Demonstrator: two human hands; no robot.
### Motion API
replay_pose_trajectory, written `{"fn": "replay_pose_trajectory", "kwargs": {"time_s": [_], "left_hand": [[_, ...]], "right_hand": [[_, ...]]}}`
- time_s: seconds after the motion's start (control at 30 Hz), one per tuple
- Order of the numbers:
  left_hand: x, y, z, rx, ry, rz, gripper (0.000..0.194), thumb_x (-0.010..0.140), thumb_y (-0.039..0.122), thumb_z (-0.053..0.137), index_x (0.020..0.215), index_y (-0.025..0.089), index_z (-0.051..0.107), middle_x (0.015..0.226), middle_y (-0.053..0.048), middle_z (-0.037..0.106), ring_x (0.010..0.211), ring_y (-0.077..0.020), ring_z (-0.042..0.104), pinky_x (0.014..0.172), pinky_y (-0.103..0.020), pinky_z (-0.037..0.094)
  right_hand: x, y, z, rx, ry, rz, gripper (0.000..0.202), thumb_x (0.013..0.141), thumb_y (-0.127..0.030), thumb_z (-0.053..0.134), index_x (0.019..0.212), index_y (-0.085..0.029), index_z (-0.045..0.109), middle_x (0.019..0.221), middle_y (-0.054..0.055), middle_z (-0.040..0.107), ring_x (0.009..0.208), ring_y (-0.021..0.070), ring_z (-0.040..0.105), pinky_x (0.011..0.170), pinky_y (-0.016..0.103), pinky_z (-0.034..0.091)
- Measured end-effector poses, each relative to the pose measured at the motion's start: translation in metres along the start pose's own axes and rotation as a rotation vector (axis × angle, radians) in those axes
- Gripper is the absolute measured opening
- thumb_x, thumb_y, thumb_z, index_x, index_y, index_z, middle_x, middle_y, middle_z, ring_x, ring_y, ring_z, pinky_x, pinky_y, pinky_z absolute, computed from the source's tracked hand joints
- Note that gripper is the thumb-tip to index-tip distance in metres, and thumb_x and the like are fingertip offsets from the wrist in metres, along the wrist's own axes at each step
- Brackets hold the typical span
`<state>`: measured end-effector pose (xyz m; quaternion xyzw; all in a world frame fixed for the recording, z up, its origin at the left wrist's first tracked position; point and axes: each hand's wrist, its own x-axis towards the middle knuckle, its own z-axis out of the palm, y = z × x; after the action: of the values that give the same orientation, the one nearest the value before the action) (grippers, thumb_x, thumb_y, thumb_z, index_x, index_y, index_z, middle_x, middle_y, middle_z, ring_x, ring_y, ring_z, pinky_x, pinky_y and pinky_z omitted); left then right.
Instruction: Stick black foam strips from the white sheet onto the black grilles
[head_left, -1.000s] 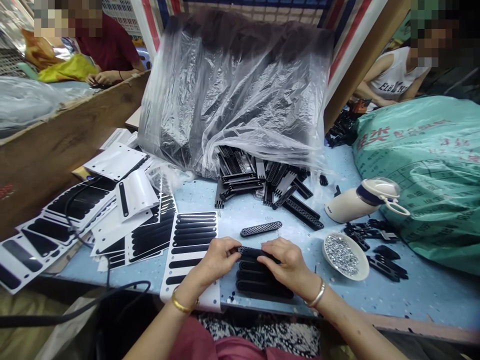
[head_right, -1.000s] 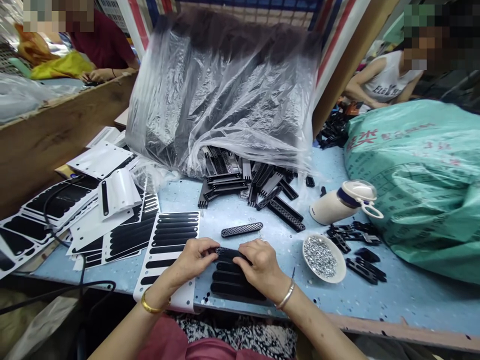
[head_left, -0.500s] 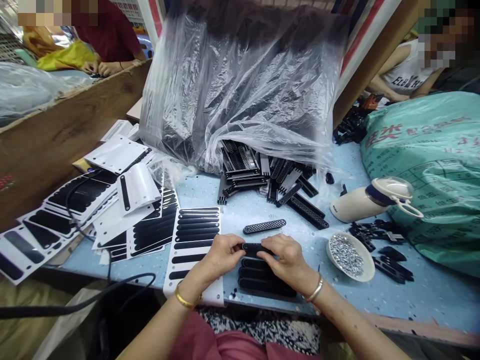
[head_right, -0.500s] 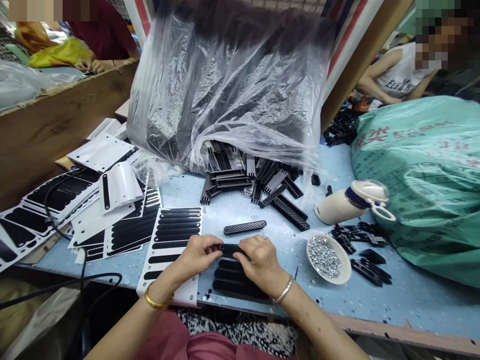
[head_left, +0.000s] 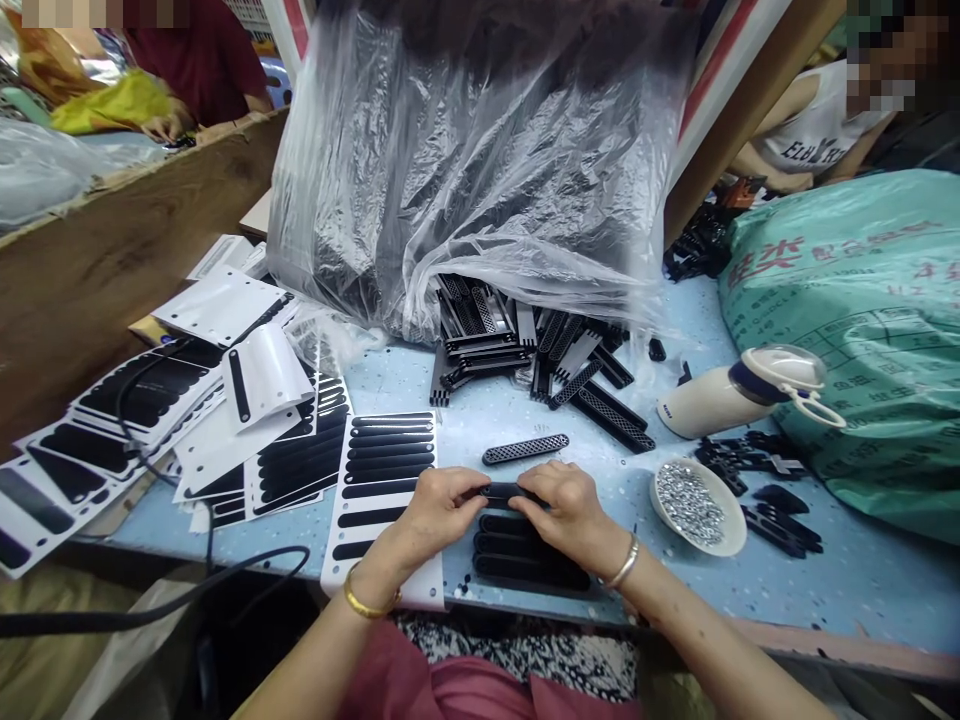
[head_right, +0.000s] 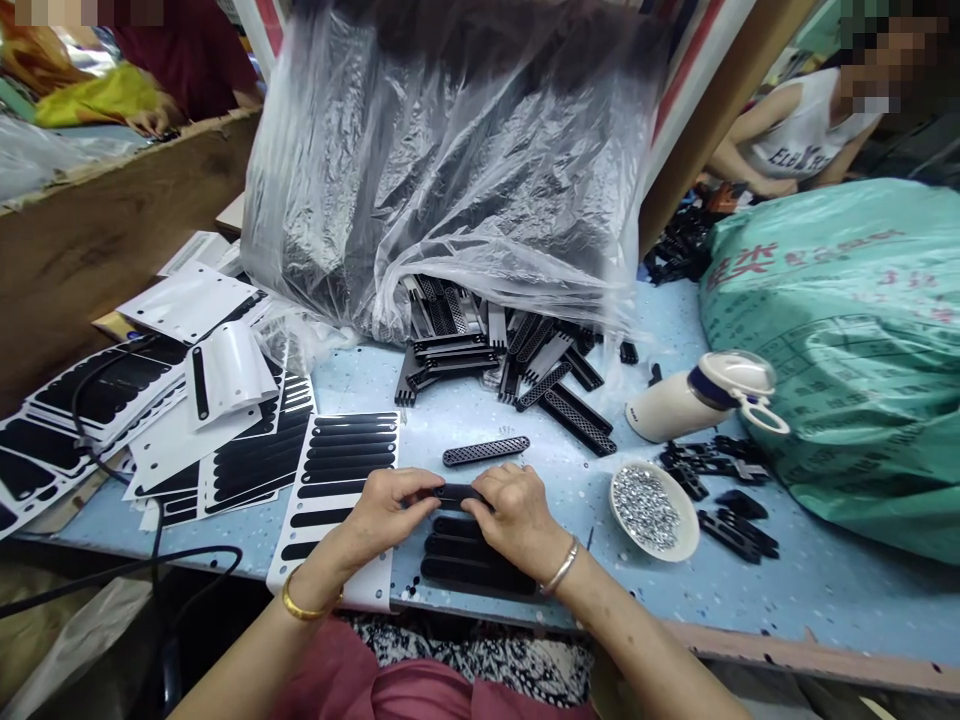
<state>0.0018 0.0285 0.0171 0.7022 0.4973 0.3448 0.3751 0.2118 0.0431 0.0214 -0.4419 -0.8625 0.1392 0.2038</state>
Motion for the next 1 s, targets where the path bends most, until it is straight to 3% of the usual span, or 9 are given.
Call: {"fn": "replay_pose_trajectory", "kwargs": {"time_s": [0.17,0.33,0.57,1.0], "left_hand": [[0.001,-0.003,-0.002,0.056,-0.019,0.153,0.017,0.08,0.013,0.058,0.087,0.018,0.073,0.085,-0.006,0.075,0.077,-0.0178,0.07,0.073,-0.027,0.056],[-0.001,-0.006,-0.001,0.158,-0.013,0.294,0.02,0.087,0.014,0.053,0.09,0.015,0.073,0.087,-0.008,0.075,0.08,-0.0186,0.071,0.075,-0.029,0.057],[0.001,-0.009,-0.001,0.156,0.01,0.334,0.017,0.086,0.014,0.057,0.092,0.017,0.073,0.089,-0.007,0.075,0.083,-0.0177,0.071,0.076,-0.028,0.059],[0.003,-0.008,-0.001,0.168,0.057,0.391,0.016,0.085,0.013,0.058,0.087,0.015,0.073,0.084,-0.007,0.075,0.077,-0.0172,0.072,0.073,-0.027,0.06]], "right_hand": [[0.0,0.004,0.0,0.064,-0.007,0.004,0.012,0.083,-0.031,0.066,0.077,-0.022,0.071,0.076,0.004,0.072,0.072,0.0195,0.065,0.067,0.032,0.046],[-0.002,0.016,-0.003,0.247,-0.021,-0.028,0.016,0.085,-0.033,0.065,0.086,-0.019,0.072,0.077,0.005,0.073,0.07,0.0179,0.066,0.067,0.03,0.051],[-0.007,0.024,-0.006,0.384,0.004,0.005,0.021,0.086,-0.033,0.063,0.092,-0.016,0.073,0.082,0.009,0.074,0.074,0.0188,0.069,0.068,0.03,0.056],[-0.015,0.03,-0.004,0.44,0.011,0.054,0.017,0.085,-0.029,0.064,0.096,-0.02,0.074,0.089,0.007,0.075,0.081,0.0194,0.069,0.074,0.034,0.057]]}}
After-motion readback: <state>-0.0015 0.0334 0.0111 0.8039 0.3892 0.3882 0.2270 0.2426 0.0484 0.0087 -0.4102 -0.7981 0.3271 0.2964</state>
